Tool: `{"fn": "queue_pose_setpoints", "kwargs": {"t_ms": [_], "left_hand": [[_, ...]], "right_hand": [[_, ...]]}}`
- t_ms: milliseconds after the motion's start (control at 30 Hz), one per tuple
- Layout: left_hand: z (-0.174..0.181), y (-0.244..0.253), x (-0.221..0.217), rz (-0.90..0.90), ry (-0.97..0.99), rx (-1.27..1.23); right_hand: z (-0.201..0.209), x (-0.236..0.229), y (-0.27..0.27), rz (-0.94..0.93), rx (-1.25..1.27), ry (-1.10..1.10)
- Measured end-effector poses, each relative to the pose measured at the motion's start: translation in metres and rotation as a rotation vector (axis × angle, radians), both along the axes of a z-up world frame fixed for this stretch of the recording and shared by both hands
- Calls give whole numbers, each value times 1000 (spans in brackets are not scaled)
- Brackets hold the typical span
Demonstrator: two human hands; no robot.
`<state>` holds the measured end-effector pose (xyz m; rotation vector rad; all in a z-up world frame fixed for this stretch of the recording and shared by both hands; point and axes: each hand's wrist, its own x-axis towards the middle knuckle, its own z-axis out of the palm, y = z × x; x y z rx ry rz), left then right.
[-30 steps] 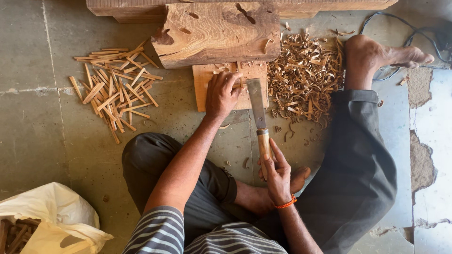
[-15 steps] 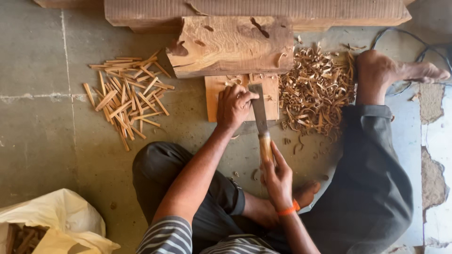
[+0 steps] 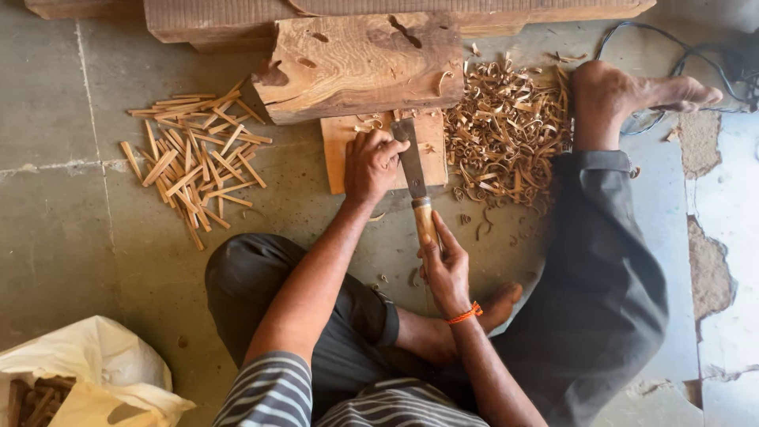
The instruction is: The person sits on the floor and uses a chisel to carve small wooden sticks into thin slivers. They repeatedly hold a stick against a wooden block and shave it with the chisel, then place the finished pieces into a white bag. The process is repeated continuously.
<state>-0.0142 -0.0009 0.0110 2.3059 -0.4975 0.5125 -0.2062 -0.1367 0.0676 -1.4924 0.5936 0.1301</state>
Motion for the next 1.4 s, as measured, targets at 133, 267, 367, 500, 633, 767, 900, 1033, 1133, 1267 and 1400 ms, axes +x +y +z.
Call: {"fn": "queue_pose_setpoints", "kwargs": {"t_ms": [133, 267, 367, 500, 633, 767, 900, 1033, 1133, 1267, 1400], "left_hand": [[9, 6, 12, -23, -67, -74], [8, 3, 9, -17, -37, -46], [13, 4, -2, -19, -46, -70], [7, 4, 6, -48, -85, -55], [-19, -1, 10, -58, -87, -19], [-28, 3, 16, -49, -45, -56], [-25, 4, 11, -64, -32, -107], [-17, 2, 10, 2, -38, -108], [-19, 2, 9, -4, -50, -48], [-25, 1, 8, -28, -67, -80], [-29, -1, -3, -9, -66, -62]], "right_hand": [[8, 26, 9, 20, -49, -1], [5, 38, 20, -30, 43, -32], [11, 24, 18, -126, 234, -19], [14, 9, 0, -262, 318, -204], [15, -17, -20, -188, 185, -216], [15, -28, -26, -59, 61, -133], [7, -33, -21, -41, 127, -71], [8, -29, -17, 16, 71, -6], [11, -17, -14, 30, 13, 18], [10, 15, -3, 15, 10, 38], [21, 18, 2, 23, -7, -13]]}}
